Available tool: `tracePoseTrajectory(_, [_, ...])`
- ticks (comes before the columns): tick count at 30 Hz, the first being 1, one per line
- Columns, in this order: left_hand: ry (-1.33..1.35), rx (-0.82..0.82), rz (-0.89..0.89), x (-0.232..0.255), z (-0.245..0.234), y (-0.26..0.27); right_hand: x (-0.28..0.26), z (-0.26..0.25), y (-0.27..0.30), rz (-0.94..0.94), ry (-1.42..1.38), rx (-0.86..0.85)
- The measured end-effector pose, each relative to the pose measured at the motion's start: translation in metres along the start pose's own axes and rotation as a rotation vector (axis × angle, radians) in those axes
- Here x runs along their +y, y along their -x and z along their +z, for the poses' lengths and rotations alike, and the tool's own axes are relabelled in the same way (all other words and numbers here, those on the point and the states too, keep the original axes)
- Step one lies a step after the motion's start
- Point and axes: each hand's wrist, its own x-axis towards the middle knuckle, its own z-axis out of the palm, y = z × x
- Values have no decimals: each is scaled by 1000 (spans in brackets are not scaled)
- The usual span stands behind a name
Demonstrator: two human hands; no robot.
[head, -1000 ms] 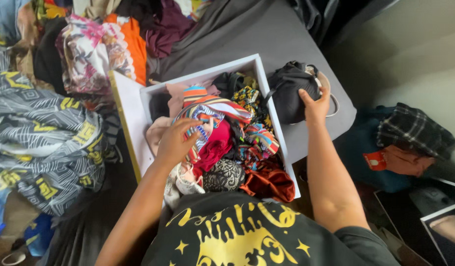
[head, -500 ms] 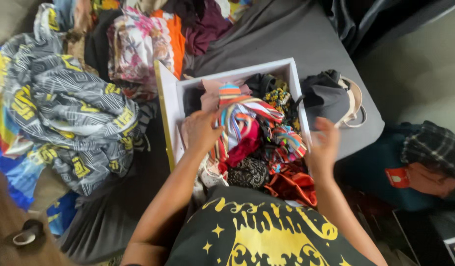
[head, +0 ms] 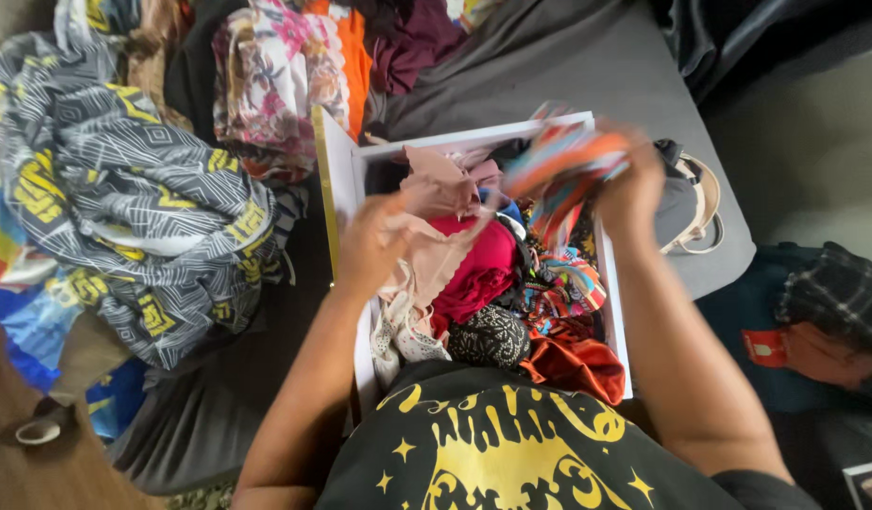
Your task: The person removes various clothing items, including bras and underwear, from a white drawer and places them on a nearby bed. After emptying the drawer, the person uses a cloth to wipe the interior and exterior surfaces of the drawer.
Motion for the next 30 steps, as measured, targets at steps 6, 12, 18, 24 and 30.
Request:
tracePoseTrajectory(6, [-183, 34, -48, -14, 5, -35, -20, -27, -115, -894, 881, 69])
tracePoseTrajectory(12, [-358, -118, -36, -40, 19, -40, 49, -76, -166, -414, 1577, -74])
tracePoseTrajectory(18, [-333, -531, -379, -60, 29, -37, 86, -42, -74, -435, 1177, -101])
tracePoseTrajectory(24, [-175, -711, -444, -73, 32, -26, 91, 22, 47, 95, 813, -244])
tracePoseTrajectory(30, [-219, -659, -381, -72, 35, -24, 108, 28, 55, -230, 1209, -475])
